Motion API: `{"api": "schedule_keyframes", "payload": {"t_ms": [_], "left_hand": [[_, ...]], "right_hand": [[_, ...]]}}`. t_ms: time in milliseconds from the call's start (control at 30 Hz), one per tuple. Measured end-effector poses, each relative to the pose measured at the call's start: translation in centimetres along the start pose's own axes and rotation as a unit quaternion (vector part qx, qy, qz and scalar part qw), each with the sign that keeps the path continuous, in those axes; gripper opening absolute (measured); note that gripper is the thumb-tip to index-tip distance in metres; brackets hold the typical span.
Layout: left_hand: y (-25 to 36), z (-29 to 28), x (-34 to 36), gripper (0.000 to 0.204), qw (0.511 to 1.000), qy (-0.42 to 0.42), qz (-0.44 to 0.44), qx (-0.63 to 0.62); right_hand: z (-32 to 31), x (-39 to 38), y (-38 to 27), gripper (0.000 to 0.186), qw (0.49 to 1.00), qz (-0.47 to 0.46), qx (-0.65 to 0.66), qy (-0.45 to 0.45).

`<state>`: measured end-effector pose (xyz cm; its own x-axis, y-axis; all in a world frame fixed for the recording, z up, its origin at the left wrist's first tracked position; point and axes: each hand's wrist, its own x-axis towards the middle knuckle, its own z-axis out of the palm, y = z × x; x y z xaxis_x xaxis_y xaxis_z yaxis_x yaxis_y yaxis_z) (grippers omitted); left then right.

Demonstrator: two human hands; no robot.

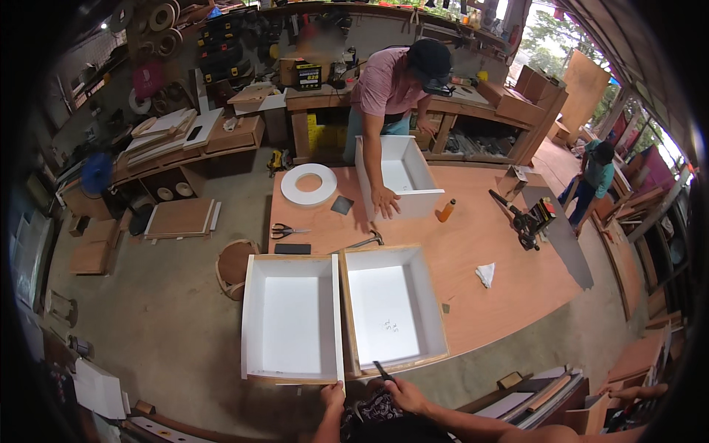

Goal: The person applies thin wooden edge banding to the edges of white drawer boxes. They position the banding, press it into place, and use a utility knife to trim the excess length flush with the drawer corners.

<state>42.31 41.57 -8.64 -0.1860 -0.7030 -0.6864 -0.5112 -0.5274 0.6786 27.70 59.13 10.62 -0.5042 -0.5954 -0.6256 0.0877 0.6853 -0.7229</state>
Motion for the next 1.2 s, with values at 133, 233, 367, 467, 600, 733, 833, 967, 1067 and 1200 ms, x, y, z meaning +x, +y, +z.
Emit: {"api": "schedule_keyframes", "payload": {"t_ms": [133, 233, 367, 467, 600, 733, 833, 967, 1067, 1200], "left_hand": [[-0.1, 1.0, 1.0, 0.026, 0.995, 0.039, 0.008, 0.096], [-1.2, 0.1, 2.6, 0.031, 1.000, 0.006, 0.017, 0.026], [-1.2, -1.5, 4.0, 0.035, 0.997, -0.052, -0.052, -0.004], [-1.2, -2.2, 3.4, 0.035, 0.994, -0.044, -0.067, 0.076], [-1.3, -1.7, 3.1, 0.035, 0.990, -0.026, -0.102, 0.096], [-1.8, -2.4, 2.7, 0.035, 0.988, 0.015, -0.136, 0.066], [-2.2, -2.6, 2.6, 0.035, 0.988, 0.036, -0.147, 0.040], [-4.0, -1.9, 4.0, 0.037, 0.987, 0.033, -0.158, -0.024], [-7.2, -1.6, 6.1, 0.045, 0.993, -0.018, -0.096, -0.060], [-3.4, 1.1, 4.2, 0.041, 0.978, -0.017, 0.103, -0.179]], "right_hand": [[-1.7, 3.2, 1.2, 0.050, 0.988, -0.101, -0.119, 0.009], [-5.9, 4.1, 1.1, 0.055, 0.990, -0.083, -0.113, -0.030], [-11.3, 4.7, 5.8, 0.057, 0.993, -0.078, -0.086, 0.012], [-15.4, 4.0, 8.5, 0.057, 0.997, -0.059, -0.057, 0.014], [-17.9, 2.3, 11.8, 0.054, 0.994, -0.087, -0.036, 0.063], [-21.1, 2.6, 7.1, 0.052, 0.993, -0.085, -0.075, -0.039], [-22.5, 2.7, 3.9, 0.046, 0.994, -0.012, -0.013, -0.104], [-20.4, 5.0, 5.0, 0.040, 0.981, -0.169, -0.075, -0.058], [-17.6, 6.4, 1.7, 0.035, 0.971, -0.166, -0.139, -0.105], [-12.8, 10.2, 0.3, 0.025, 0.940, -0.157, -0.229, -0.196]]}}
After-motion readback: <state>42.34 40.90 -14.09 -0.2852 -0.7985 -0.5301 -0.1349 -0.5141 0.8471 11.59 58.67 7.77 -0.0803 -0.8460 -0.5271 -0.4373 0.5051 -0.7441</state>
